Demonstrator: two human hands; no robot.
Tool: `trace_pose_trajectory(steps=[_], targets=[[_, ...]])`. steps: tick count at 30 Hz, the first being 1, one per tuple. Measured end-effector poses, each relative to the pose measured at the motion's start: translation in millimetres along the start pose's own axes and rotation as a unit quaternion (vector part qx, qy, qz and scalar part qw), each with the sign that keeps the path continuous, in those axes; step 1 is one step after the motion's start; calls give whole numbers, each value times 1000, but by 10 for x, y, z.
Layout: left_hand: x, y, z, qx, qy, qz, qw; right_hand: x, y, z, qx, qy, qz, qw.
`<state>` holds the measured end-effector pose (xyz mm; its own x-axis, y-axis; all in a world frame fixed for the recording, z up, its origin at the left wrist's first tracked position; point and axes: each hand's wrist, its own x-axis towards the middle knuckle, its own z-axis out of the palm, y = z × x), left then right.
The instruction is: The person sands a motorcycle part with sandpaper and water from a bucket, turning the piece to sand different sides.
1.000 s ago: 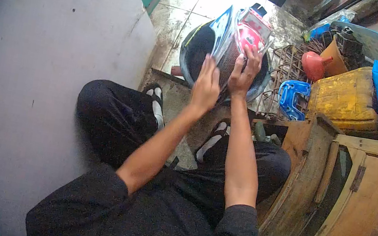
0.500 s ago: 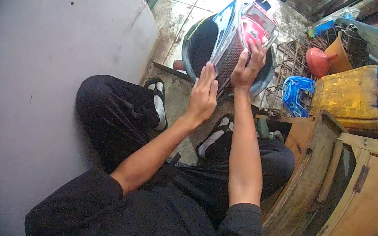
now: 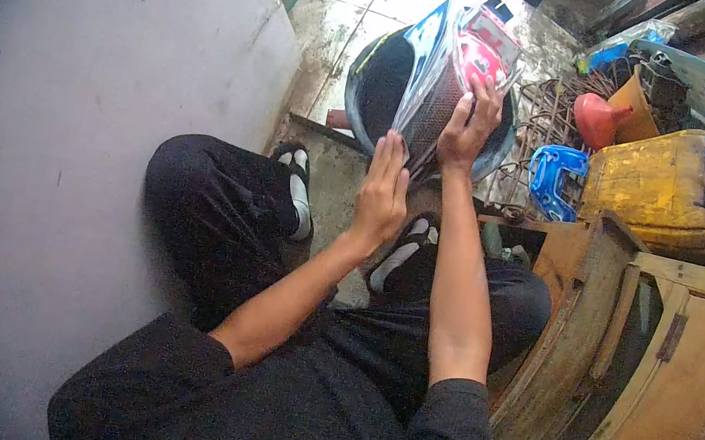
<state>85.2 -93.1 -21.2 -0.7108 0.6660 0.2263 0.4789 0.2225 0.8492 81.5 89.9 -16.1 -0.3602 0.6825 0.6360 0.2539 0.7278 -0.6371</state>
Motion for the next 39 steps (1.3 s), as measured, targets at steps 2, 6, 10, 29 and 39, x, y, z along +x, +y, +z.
trace_pose_trajectory(steps=[2,6,10,29,39], targets=[[-121,15,-18,23,-15,-15,1000,-10,-16,-3,-9,0,-3,1000],[168,21,81,47,9,-29,998,-10,14,26,-3,6,-3,1000],[567,-41,63,-51,34,-50,997,-2,10,1,9,3,4,1000],[-293,-66,182,37,12,-15,999,-2,38,14,-15,6,-5,1000],[354,-30,82,18,43,-14,999,-11,22,5,-1,5,2,1000]])
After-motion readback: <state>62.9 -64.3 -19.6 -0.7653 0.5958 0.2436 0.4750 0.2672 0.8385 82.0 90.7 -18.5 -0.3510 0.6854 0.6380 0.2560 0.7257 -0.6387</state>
